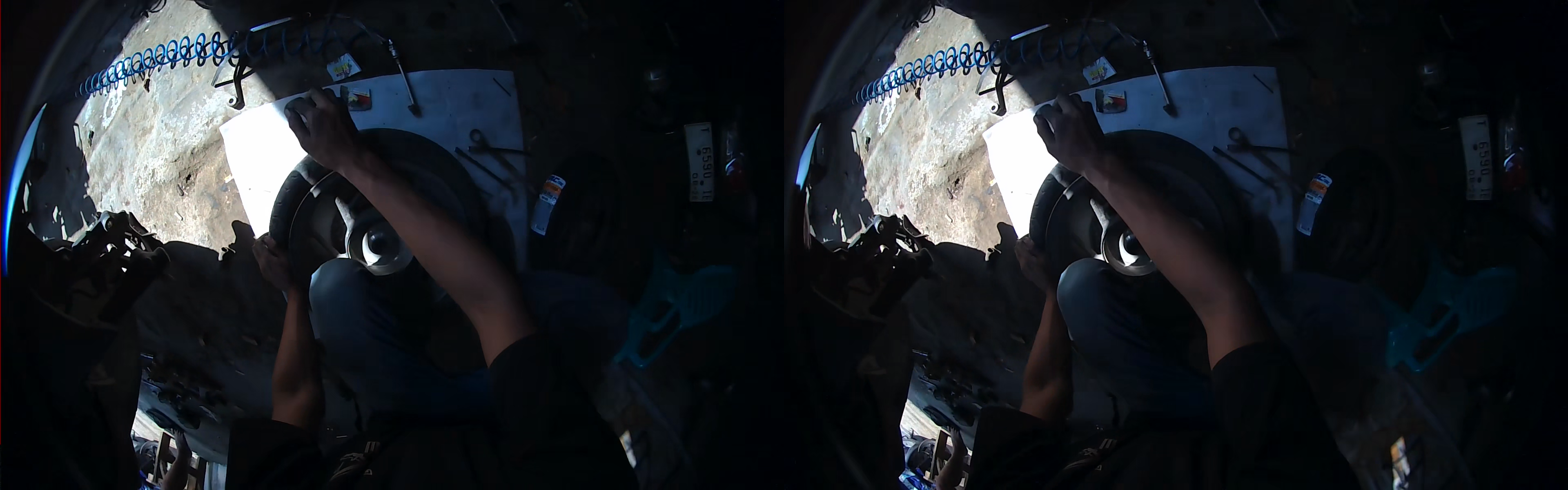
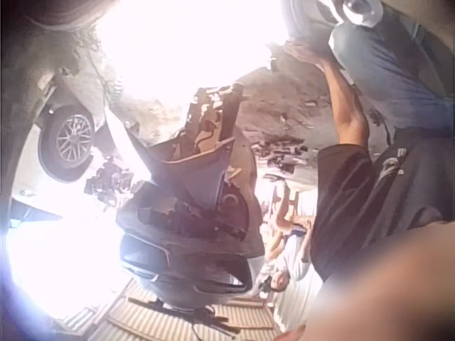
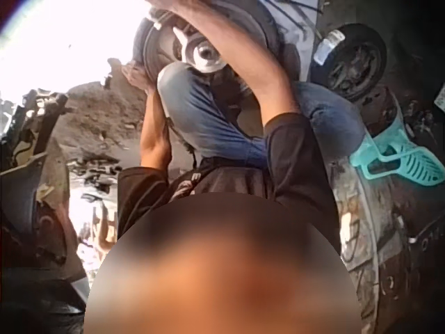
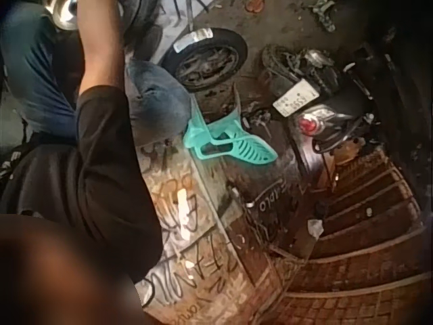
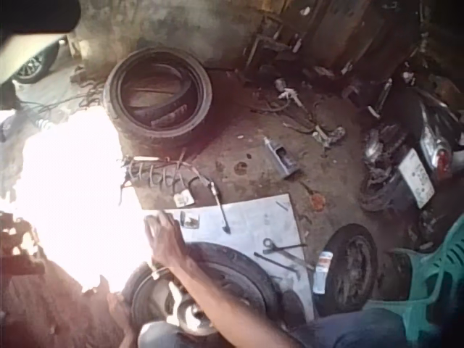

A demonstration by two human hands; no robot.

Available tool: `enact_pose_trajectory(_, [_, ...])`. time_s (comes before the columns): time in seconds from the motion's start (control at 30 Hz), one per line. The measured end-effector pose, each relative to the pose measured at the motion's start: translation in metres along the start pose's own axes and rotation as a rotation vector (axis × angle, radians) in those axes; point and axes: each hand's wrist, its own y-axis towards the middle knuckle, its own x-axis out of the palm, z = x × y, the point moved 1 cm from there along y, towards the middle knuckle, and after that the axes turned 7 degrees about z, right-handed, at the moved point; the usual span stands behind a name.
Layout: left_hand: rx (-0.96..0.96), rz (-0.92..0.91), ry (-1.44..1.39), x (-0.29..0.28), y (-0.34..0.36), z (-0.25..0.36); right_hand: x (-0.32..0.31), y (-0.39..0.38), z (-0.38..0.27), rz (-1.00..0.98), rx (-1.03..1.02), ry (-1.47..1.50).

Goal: The recorder is using a prying tool to remove a tire from a motorcycle wheel rim.

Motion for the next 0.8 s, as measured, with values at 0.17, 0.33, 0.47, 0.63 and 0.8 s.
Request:
enact_pose_trajectory(0.17, [0.026,0.093,0.082,-0.018,0.025,-0.051,-0.139,-0.108,0.010,0.481,0.457,-0.250])
enact_pose_trajectory(0.33, [0.051,0.011,0.010,0.006,0.007,-0.030,-0.186,-0.331,0.057,0.505,1.179,-0.515])
enact_pose_trajectory(0.47, [0.017,-0.036,-0.061,0.011,0.005,0.003,-0.171,-0.387,0.072,0.537,1.329,-0.495])
enact_pose_trajectory(0.63, [-0.060,-0.060,-0.057,-0.019,0.000,0.016,-0.152,-0.394,0.086,0.275,1.038,-0.948])
enact_pose_trajectory(0.8, [-0.190,0.008,-0.048,-0.051,0.029,0.000,-0.120,-0.402,0.099,0.373,1.047,-0.946])
